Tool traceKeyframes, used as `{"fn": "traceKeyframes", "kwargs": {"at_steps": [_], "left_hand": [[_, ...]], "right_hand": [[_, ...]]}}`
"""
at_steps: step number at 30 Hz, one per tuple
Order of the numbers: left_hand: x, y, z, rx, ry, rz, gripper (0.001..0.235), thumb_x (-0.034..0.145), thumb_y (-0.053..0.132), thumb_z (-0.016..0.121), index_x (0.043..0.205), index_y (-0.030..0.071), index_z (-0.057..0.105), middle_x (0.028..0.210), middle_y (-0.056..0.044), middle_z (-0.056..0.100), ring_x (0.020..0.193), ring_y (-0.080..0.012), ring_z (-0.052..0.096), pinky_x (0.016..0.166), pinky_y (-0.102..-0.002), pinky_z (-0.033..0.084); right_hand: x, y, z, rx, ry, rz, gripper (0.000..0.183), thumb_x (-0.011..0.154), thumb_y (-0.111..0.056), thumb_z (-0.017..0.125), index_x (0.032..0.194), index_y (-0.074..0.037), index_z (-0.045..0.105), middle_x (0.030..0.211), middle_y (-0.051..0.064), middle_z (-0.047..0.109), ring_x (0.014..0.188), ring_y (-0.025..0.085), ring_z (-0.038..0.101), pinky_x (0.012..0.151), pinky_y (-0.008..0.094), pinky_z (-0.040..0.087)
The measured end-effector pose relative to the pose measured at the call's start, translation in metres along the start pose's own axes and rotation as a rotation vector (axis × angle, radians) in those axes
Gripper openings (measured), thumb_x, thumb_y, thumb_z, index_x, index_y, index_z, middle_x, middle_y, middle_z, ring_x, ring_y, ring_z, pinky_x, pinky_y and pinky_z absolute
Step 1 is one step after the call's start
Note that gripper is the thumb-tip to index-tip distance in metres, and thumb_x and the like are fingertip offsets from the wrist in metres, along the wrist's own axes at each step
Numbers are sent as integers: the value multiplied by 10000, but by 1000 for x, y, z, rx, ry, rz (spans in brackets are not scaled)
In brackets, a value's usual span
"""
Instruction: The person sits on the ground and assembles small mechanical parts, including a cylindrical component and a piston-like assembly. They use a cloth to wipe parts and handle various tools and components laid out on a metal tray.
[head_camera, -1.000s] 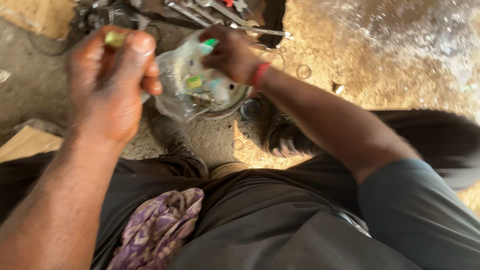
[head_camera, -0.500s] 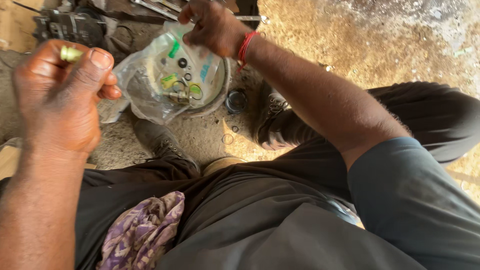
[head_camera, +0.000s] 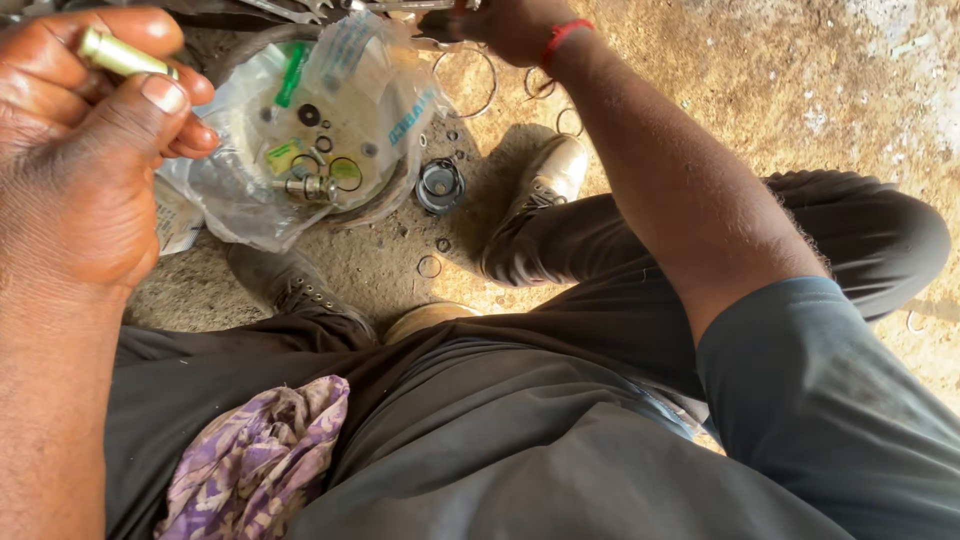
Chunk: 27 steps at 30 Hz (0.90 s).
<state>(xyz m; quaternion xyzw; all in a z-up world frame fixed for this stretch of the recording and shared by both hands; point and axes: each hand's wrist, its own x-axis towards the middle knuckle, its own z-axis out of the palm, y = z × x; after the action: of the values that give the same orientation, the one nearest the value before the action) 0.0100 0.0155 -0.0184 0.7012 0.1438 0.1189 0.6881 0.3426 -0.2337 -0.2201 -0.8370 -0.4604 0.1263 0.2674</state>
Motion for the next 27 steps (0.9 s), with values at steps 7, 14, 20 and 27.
{"fn": "traceKeyframes", "kwargs": {"at_steps": [7, 14, 20, 27], "left_hand": [[18, -10, 5, 155, -12, -7, 288, 1098, 23, 559, 1381, 46, 509, 1074, -98, 665, 868, -149, 668, 835, -305, 605], [25, -16, 8, 84, -76, 16, 253, 1103, -2, 580, 1343, 26, 504, 1228, -77, 588, 1017, -143, 646, 887, -306, 595], [23, -7, 12, 111, -60, -20, 299, 1109, 97, 636, 1367, 7, 515, 1116, -111, 640, 964, -135, 644, 939, -306, 615], [14, 5, 12, 104, -28, -34, 320, 1071, 81, 653, 1346, -11, 518, 1085, -117, 652, 978, -144, 667, 949, -310, 614]], "right_hand": [[-76, 82, -6, -436, -397, 506, 161, 1054, -232, 596, 1090, -156, 733, 1083, 155, 736, 968, 287, 688, 839, 475, 560], [-76, 45, 30, -236, -492, 608, 211, 992, -173, 548, 1093, -264, 709, 1064, 84, 695, 901, 225, 674, 798, 382, 576], [-73, 16, 95, -331, -396, 213, 144, 1023, -256, 595, 1113, -176, 675, 1038, 126, 657, 854, 302, 686, 693, 469, 575], [-79, 4, 133, -266, -358, 182, 160, 980, -247, 646, 1084, -147, 717, 1103, 128, 653, 901, 327, 714, 756, 481, 574]]}}
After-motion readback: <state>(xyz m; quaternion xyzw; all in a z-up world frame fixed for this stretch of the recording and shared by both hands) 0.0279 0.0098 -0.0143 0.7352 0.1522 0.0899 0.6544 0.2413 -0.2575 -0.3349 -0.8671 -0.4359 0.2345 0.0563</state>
